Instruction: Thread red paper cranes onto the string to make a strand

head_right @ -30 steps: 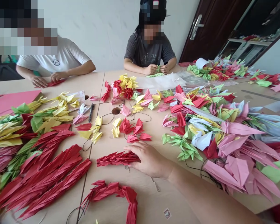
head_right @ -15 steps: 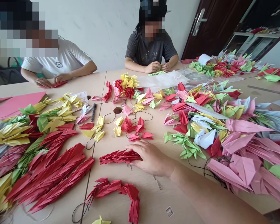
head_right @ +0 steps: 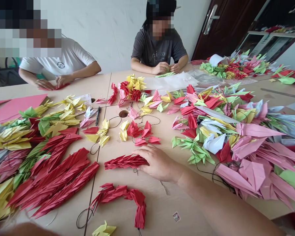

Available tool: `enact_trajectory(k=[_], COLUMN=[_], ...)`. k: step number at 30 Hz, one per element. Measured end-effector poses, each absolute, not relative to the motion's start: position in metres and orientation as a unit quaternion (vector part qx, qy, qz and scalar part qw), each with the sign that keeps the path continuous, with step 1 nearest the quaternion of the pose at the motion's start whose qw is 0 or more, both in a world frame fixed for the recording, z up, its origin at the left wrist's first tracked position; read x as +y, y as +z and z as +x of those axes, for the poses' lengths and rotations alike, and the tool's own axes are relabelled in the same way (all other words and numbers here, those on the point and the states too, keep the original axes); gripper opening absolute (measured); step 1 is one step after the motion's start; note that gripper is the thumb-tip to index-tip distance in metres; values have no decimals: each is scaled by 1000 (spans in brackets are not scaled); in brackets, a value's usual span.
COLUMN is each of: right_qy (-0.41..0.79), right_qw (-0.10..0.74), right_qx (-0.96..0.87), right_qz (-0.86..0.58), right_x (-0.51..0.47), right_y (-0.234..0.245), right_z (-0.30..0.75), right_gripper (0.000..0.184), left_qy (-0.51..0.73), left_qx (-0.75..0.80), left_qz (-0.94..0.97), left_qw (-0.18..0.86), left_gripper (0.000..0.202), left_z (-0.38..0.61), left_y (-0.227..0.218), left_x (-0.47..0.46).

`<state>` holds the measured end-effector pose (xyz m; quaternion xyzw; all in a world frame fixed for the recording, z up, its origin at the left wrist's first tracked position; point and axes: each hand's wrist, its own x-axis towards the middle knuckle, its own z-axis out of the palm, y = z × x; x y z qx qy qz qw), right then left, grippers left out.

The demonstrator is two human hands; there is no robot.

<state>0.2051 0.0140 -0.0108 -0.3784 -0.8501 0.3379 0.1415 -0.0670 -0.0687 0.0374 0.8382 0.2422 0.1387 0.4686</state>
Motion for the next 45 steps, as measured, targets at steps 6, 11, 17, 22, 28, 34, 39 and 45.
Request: enact_trajectory(k=[6,11,17,22,28,34,39,45], right_qy=[314,303,329,316,301,256,258,279], right_qw=[116,130,202,322,372,412,397,409], right_qx=[-858,-859,-846,-829,-821,-825,-841,-824], right_qz=[-390,-391,-367,-331,-311,-291,-263,-276], right_x=[15,14,9,8,4,3,3,1], right_y=[-3,-3,-9,-11,-11,-7,-2,-3], right_z=[211,209,202,203,203,202,201,201], right_gripper=[45,35,26,32,33,36,32,30], left_qy=[107,45,16,54,86,89,112,125], left_qx=[464,497,496,499,467,474,479,459], left_qz=[832,852,844,826,826,805,792,802], left_qw=[284,160,203,256,305,345,363,362], left_gripper=[26,38,11,14,28,22,28,25], left_z=[-45,-27,-23,-21,-22,-22,-21,-22], left_y=[54,21,13,15,16,22,23,23], left_x=[-38,-12,-11,-14,-18,-17,-17,-16])
